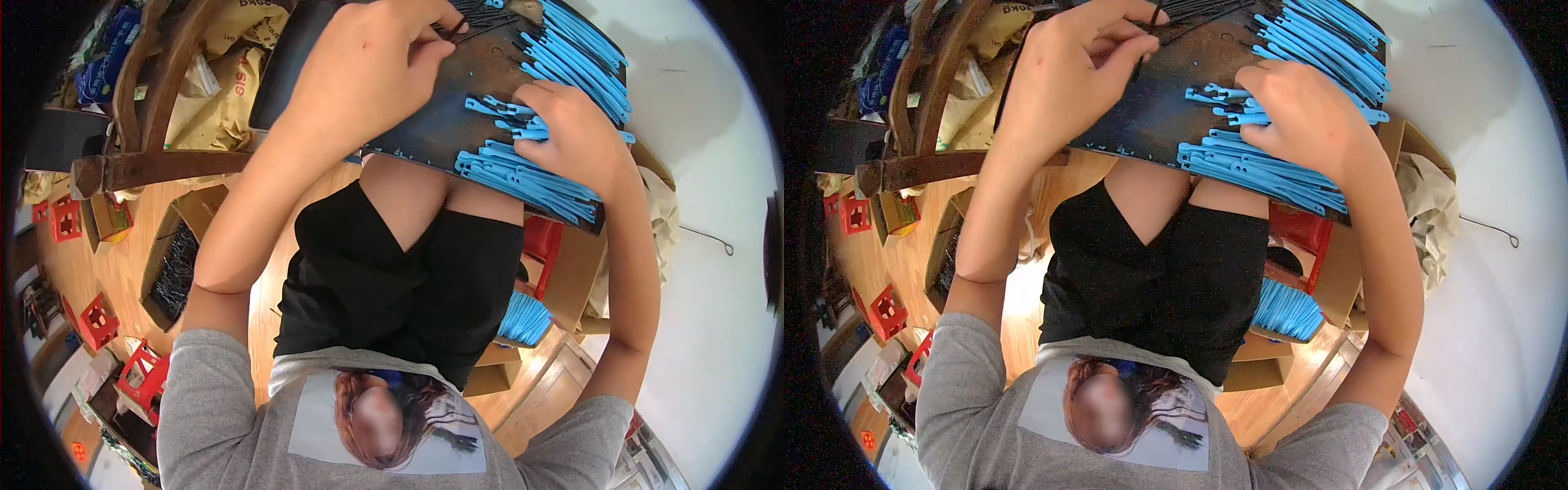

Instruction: Manually assembling small blue plastic components onto a black base frame.

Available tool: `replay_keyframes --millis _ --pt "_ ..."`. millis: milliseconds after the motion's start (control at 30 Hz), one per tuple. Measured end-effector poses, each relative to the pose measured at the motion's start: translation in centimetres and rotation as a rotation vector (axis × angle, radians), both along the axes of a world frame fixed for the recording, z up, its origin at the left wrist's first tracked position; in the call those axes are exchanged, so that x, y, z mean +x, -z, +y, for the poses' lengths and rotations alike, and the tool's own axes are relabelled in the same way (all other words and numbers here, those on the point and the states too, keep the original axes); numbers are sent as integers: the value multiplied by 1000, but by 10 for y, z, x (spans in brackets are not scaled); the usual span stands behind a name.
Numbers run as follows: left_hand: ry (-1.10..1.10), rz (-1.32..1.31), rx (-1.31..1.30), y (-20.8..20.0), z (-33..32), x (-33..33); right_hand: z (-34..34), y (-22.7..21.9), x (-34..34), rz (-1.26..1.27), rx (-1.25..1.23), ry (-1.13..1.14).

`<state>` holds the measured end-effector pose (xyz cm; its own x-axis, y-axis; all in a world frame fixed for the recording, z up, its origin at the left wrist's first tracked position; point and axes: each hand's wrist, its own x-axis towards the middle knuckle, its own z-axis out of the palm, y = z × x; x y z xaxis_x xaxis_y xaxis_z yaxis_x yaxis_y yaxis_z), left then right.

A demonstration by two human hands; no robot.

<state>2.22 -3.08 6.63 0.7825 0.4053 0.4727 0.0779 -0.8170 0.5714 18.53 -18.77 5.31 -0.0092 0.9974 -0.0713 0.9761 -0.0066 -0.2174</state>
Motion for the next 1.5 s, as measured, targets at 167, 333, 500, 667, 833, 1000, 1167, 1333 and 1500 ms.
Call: replay_keyframes --millis 167,333,500,667,833,1000,1167,1333,1500 --pt "31 -63 -298 18 -3 7 -7 15 3 97 181 -49" --pt "29 -114 -355 28 -7 14 -17 15 4 83 352 -23" --pt "369 -695 -165 53 7 27 -14 15 2 44 653 1" --pt "50 -198 -431 34 -6 20 -16 20 -5 34 706 97" --pt "84 -190 -476 34 -5 20 -13 22 -5 -47 844 69" --pt "140 -191 -487 33 -4 22 -12 20 -5 -136 829 95" --pt "134 -135 -473 29 -5 22 -11 20 -2 -149 847 90" --pt "132 -240 -508 34 -7 25 -11 19 1 -146 919 99" --pt "150 -190 -418 28 -5 27 -11 16 -1 -148 930 149"
